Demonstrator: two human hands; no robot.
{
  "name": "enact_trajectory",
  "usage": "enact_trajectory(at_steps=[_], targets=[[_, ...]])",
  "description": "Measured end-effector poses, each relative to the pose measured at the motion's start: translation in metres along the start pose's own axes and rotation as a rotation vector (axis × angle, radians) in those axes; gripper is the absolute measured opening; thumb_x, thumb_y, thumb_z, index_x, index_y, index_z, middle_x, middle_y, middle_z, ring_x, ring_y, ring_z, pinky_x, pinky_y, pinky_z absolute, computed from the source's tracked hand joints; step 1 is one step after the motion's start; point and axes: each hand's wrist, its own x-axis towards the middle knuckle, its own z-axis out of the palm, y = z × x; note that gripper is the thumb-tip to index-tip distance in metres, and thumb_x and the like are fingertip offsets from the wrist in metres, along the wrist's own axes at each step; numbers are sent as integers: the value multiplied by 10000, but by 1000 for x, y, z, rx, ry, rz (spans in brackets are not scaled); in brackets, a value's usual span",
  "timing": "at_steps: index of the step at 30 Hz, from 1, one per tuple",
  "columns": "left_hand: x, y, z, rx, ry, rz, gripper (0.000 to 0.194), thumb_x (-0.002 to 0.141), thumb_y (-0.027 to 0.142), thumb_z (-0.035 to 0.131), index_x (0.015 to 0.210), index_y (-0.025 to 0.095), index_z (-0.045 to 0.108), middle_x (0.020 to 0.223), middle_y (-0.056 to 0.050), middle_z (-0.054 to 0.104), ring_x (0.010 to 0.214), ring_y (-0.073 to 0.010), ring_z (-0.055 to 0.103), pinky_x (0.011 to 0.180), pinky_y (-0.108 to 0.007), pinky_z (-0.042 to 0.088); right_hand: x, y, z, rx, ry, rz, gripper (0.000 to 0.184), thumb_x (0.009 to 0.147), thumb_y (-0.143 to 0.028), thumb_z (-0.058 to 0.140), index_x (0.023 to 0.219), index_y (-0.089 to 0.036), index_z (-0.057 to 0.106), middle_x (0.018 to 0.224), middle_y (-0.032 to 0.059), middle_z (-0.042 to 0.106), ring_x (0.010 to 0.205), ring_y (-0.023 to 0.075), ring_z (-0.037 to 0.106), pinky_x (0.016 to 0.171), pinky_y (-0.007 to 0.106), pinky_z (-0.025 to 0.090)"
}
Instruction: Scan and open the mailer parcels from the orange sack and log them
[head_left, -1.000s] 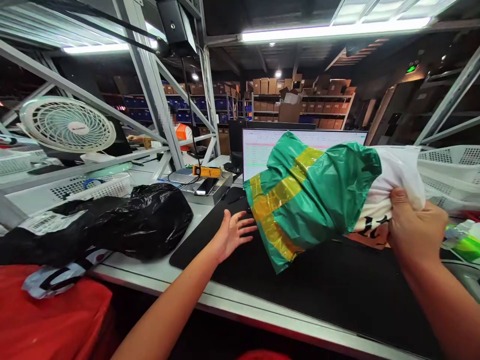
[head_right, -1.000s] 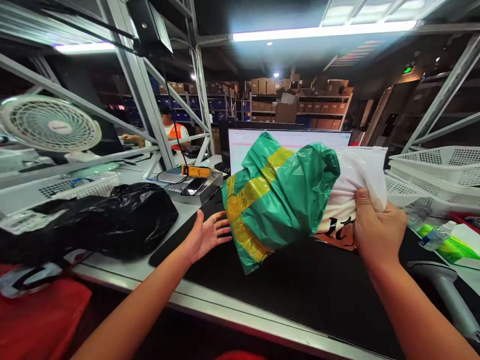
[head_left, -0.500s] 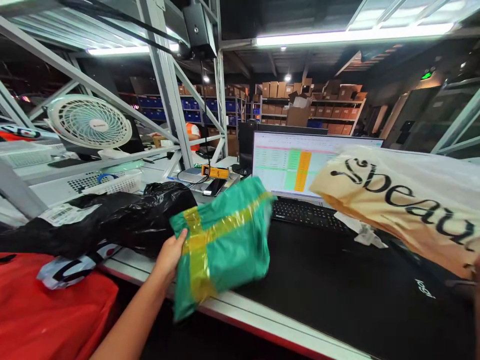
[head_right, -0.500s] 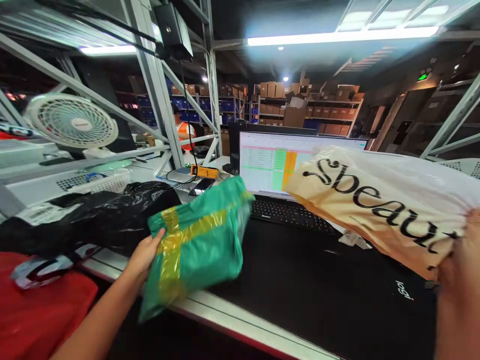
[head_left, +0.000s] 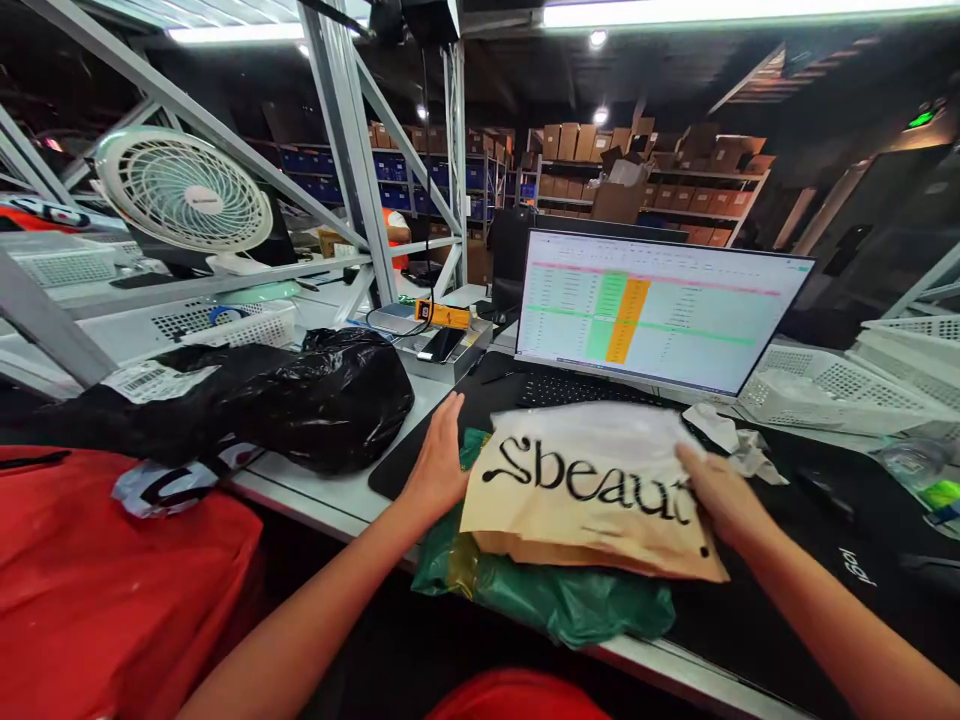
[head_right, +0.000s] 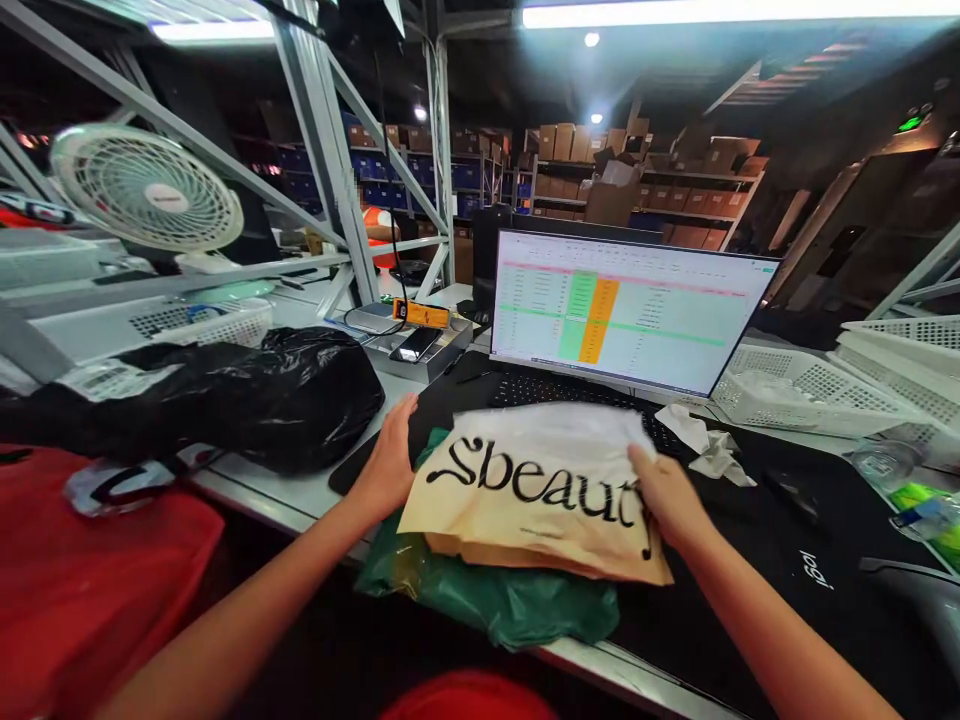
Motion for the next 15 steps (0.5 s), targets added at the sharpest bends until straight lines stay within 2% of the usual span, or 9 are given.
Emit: enact_trajectory(at_steps=[2, 3, 5, 7, 9, 11, 13, 15], targets=[[-11, 9, -16, 51, -111, 203, 1026, 798, 375, 754, 1594, 175, 138, 1653, -245, 191, 1530, -361, 235, 1212, -565, 304, 4, 13, 24, -58, -136, 6, 628, 843, -721, 490, 854, -128, 694, 649, 104, 630, 607, 254, 602, 555, 315, 504], [-16, 15, -22, 65, -190, 313, 1008, 804, 354, 757, 1598, 204, 154, 1664, -225, 182, 1537, -361, 216, 1217, -566, 295, 6, 19, 29, -91, -179, 9, 622, 816, -730, 540, 857, -131, 703, 632, 94, 625, 584, 253, 591, 543, 321, 497], [-25, 29, -31, 53, -338, 538, 890, 833, 282, 731, 1583, 253, 253, 1663, -181, 237, 1542, -355, 210, 1234, -570, 259, 8, 29, 27, -161, -208, 6, 593, 794, -719, 597, 879, -145, 720, 639, 85, 633, 568, 255, 584, 539, 329, 482], [-27, 46, -31, 3, -439, 690, 714, 887, 188, 648, 1535, 309, 375, 1628, -121, 355, 1530, -324, 264, 1247, -560, 233, 11, 34, 14, -212, -197, 2, 568, 799, -707, 603, 899, -164, 732, 696, 95, 661, 610, 271, 607, 573, 339, 485], [-22, 63, -22, -71, -509, 716, 587, 925, 115, 555, 1463, 337, 484, 1562, -80, 473, 1498, -293, 347, 1245, -543, 249, 12, 38, -7, -280, -159, -19, 560, 808, -702, 593, 956, -183, 742, 809, 113, 694, 715, 299, 645, 649, 358, 500], [-9, 73, -7, -165, -533, 649, 516, 912, 75, 521, 1372, 299, 585, 1477, -100, 569, 1453, -301, 425, 1230, -557, 273, 12, 48, -35, -432, -58, -39, 585, 834, -713, 538, 1063, -213, 736, 931, 123, 709, 842, 336, 659, 725, 396, 496], [11, 74, 9, -270, -547, 586, 406, 849, 103, 587, 1219, 236, 687, 1346, -148, 665, 1384, -346, 508, 1207, -593, 289, 10, 72, -72, -604, 97, 2, 620, 874, -730, 444, 1189, -261, 700, 1037, 116, 708, 920, 364, 653, 742, 436, 478], [32, 69, 23, -344, -530, 529, 271, 815, 161, 614, 1044, 223, 743, 1173, -150, 743, 1253, -342, 620, 1172, -575, 348, 5, 113, -112, -681, 254, 109, 663, 897, -741, 365, 1264, -274, 661, 1096, 132, 698, 900, 381, 652, 694, 464, 463]])
